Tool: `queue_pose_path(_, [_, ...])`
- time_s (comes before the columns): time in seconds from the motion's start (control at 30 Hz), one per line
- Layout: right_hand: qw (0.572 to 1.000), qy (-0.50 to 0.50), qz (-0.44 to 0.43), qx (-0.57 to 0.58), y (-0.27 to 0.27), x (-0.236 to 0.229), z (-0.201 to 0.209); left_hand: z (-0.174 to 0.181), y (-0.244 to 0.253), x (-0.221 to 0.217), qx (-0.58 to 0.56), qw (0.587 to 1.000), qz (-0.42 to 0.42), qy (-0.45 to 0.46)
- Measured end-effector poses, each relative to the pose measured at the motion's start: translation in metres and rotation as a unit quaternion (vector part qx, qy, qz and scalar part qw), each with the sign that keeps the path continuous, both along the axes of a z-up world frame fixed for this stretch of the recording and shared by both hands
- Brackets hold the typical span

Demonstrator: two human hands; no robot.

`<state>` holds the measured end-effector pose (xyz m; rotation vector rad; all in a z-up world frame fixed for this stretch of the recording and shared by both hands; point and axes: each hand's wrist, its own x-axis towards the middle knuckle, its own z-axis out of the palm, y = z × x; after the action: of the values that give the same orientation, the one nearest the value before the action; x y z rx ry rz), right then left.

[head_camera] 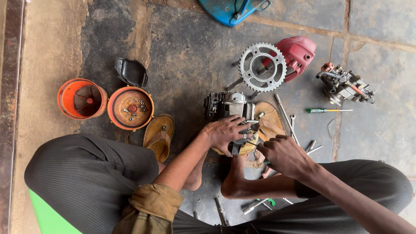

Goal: The person assembles a small engine by tightening bolts on a black component using a screwdriver, then places a red plastic cover over the engine and secures it with bolts using a wrench.

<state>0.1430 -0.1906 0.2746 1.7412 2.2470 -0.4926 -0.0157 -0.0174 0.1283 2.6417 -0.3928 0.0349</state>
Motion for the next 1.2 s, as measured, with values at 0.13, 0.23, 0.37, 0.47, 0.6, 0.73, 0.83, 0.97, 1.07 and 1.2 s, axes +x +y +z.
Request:
queue_pose_path(0.13, [0.999, -0.01, -0.013, -0.042, -0.009, 0.006, -0.017, 0.008, 0.0, 0.003, 0.025, 0.999, -0.004, 0.034])
queue_pose_path(0.23, [0.999, 0.001, -0.009, -0.049, -0.011, 0.005, -0.017, 0.012, -0.001, 0.003, 0.02, 0.999, -0.001, 0.032])
queue_pose_path(0.37, [0.999, -0.001, -0.009, -0.041, -0.007, -0.001, -0.015, 0.016, 0.002, 0.002, 0.023, 0.999, -0.005, 0.041])
queue_pose_path(0.47, [0.998, 0.005, -0.026, -0.062, -0.003, 0.0, -0.015, 0.017, 0.003, 0.002, 0.026, 0.999, -0.004, 0.038])
queue_pose_path(0.6, [0.998, 0.001, 0.064, 0.003, 0.003, -0.001, -0.012, 0.015, 0.002, 0.0, 0.028, 0.999, -0.005, 0.044])
queue_pose_path(0.73, [0.97, -0.091, 0.226, -0.004, 0.01, -0.01, -0.007, 0.013, 0.002, 0.002, 0.013, 0.999, -0.001, 0.033])
queue_pose_path(0.83, [0.944, -0.129, 0.3, -0.041, 0.02, -0.016, -0.007, 0.012, 0.002, 0.001, 0.014, 0.999, -0.002, 0.034])
queue_pose_path(0.97, [0.919, -0.141, 0.365, -0.049, 0.034, -0.009, -0.007, 0.014, 0.0, 0.003, 0.034, 0.998, -0.007, 0.051])
queue_pose_path(1.07, [0.931, -0.105, 0.34, -0.086, 0.041, 0.001, -0.007, 0.014, -0.003, 0.005, 0.039, 0.998, -0.005, 0.052])
queue_pose_path(1.2, [0.948, -0.116, 0.288, -0.071, 0.037, 0.002, -0.005, 0.011, -0.003, 0.007, 0.054, 0.997, -0.008, 0.062])
